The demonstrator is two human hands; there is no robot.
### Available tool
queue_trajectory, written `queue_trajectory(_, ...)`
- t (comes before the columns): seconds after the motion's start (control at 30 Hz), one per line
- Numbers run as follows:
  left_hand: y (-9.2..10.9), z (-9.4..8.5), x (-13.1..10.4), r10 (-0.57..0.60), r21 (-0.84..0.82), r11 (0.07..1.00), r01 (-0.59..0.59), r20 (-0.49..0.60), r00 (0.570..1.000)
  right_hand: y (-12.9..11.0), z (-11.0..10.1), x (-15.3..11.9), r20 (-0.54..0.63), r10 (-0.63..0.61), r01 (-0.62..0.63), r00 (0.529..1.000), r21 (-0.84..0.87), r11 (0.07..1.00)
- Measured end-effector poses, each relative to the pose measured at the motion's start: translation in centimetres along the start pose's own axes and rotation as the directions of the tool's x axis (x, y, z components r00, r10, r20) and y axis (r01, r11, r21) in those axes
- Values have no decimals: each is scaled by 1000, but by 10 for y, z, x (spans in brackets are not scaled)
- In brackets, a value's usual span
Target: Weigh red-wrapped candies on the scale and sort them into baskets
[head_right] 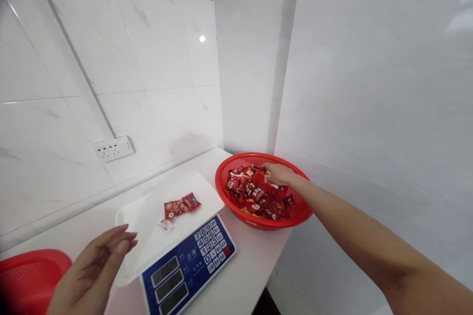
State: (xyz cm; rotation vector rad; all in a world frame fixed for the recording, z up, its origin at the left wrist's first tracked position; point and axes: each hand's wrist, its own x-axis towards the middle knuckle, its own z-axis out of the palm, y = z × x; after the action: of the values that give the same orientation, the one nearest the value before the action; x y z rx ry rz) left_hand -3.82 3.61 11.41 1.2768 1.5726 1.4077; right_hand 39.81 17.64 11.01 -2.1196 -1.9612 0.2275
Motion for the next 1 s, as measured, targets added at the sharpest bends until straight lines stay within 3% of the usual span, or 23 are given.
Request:
queue_trajectory(0.2,7,0,-8,80,11,997,-80,-15,997,-38,-16,-2,-130,1,-10,991,-63,998)
queue_trajectory(0.33,8,-1,-12,162,-17,987,-163,-18,987,-88,-24,-9,-195,-130,162,972,157,974)
queue_trajectory(0.47,10,0,-14,201,-24,979,-201,-8,979,-147,-15,-21,-105,-248,267,963,490,829)
queue_trajectory(0.6,11,-1,-15,211,-34,977,-212,-17,977,-181,10,-29,1,-319,264,948,556,788)
queue_trajectory(0.67,11,-4,-16,221,-41,974,-223,-42,974,-180,21,-29,4,-324,276,946,514,813)
queue_trajectory(0.77,11,-7,-15,216,-68,973,-221,-68,974,-155,28,-25,-89,-321,330,943,390,860)
queue_trajectory(0.9,10,-8,-14,197,-80,976,-204,-89,976,-94,21,-12,-165,-211,235,963,143,961)
queue_trajectory(1.0,11,-6,-14,145,-47,988,-150,-90,985,-47,17,-7,-89,-85,91,992,61,994)
